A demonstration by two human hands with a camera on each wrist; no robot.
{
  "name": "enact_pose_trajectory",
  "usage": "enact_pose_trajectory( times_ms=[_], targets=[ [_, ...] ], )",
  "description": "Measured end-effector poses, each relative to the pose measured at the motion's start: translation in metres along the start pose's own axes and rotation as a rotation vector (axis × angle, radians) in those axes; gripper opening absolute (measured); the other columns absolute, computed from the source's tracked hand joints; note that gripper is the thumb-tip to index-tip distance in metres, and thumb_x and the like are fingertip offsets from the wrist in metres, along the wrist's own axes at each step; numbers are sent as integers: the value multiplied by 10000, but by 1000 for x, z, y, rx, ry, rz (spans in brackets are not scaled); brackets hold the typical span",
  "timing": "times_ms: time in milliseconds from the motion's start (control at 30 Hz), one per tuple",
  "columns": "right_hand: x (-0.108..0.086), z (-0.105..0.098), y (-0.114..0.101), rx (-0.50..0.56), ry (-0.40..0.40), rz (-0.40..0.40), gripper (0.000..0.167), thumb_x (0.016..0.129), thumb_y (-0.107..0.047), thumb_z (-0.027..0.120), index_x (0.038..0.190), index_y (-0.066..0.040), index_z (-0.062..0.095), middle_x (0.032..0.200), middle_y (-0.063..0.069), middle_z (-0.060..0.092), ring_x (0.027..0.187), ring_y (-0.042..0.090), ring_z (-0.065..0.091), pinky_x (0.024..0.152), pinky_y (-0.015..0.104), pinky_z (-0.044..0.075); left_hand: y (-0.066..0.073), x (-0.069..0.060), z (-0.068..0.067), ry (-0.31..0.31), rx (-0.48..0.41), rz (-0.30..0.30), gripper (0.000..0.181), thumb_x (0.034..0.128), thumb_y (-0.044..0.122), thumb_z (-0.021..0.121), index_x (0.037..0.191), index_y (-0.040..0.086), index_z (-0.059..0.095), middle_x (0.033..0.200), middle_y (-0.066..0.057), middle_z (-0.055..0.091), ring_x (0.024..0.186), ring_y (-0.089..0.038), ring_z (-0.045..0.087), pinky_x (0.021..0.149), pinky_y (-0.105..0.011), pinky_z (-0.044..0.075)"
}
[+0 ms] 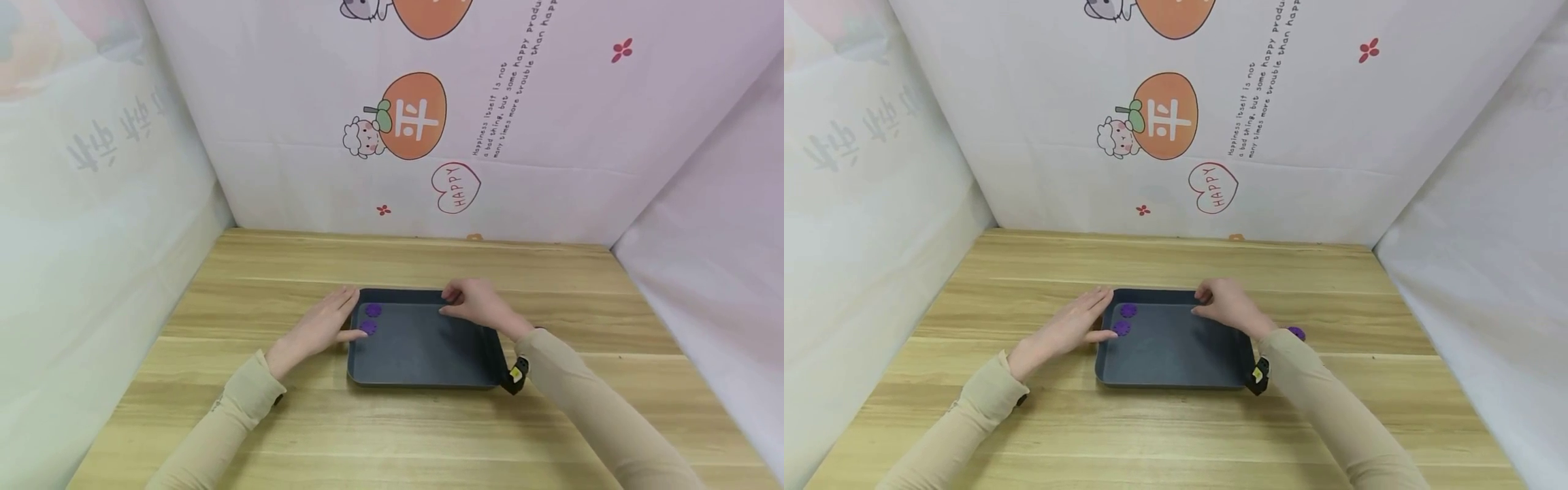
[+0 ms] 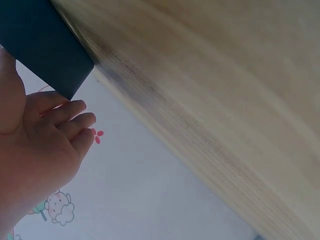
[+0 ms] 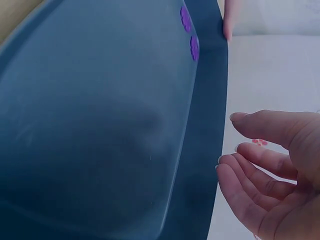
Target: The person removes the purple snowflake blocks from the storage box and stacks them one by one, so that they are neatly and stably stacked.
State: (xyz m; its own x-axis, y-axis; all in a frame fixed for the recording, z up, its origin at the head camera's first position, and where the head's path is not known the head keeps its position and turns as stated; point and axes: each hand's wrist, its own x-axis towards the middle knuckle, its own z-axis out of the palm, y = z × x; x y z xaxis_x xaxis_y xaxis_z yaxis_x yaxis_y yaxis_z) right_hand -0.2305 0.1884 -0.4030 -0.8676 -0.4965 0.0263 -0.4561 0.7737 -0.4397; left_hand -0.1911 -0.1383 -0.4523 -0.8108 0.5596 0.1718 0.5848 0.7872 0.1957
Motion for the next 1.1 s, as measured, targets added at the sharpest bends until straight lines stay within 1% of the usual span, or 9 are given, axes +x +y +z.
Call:
enact_pose_trajectory(
  times_ms=[133, 433, 533, 733, 967, 1100],
  targets=[
    [7, 7, -11, 13, -6, -31, 267, 850, -176, 778, 1017, 14, 692, 945, 127, 728, 833, 217, 702, 768, 367, 611, -1, 0, 0, 3, 2, 5, 842, 916, 490, 651, 1467, -92, 392, 1540, -275, 383, 1453, -422, 360, 1210, -529, 331],
    [19, 23, -22, 44, -34, -84, 244, 846, -140, 779, 1009, 20, 692, 944, 133, 723, 843, 218, 710, 759, 326, 617, -3, 1, 4, 4, 11, 8, 824, 922, 478, 649, 1461, -95, 402, 1537, -274, 390, 1448, -422, 369, 1201, -533, 346],
    [23, 27, -27, 45, -42, -91, 246, 845, -140, 781, 1012, 18, 694, 955, 132, 726, 846, 209, 711, 763, 322, 618, -4, 1, 4, 8, 16, 8, 821, 921, 475, 653, 1458, -96, 407, 1533, -276, 397, 1442, -426, 378, 1193, -538, 357],
    [30, 35, -39, 80, -81, -85, 256, 853, -142, 776, 1037, 15, 693, 991, 142, 728, 875, 205, 712, 784, 318, 618, -6, 2, 5, 9, 29, 6, 830, 914, 493, 652, 1462, -83, 413, 1528, -264, 415, 1436, -422, 392, 1186, -537, 369],
    [38, 50, -52, 80, -112, -101, 243, 848, -141, 782, 1027, 2, 700, 967, 123, 731, 850, 181, 694, 758, 304, 608, -7, 2, 3, -36, 43, -2, 862, 919, 542, 619, 1491, -56, 379, 1560, -238, 377, 1460, -404, 360, 1206, -524, 348],
    [42, 57, -56, 84, -139, -111, 230, 855, -139, 773, 1026, -2, 700, 964, 127, 737, 845, 175, 687, 750, 291, 601, -7, 2, 0, -62, 33, 4, 860, 925, 542, 611, 1496, -54, 370, 1569, -233, 364, 1470, -400, 344, 1212, -524, 338]
  ],
)
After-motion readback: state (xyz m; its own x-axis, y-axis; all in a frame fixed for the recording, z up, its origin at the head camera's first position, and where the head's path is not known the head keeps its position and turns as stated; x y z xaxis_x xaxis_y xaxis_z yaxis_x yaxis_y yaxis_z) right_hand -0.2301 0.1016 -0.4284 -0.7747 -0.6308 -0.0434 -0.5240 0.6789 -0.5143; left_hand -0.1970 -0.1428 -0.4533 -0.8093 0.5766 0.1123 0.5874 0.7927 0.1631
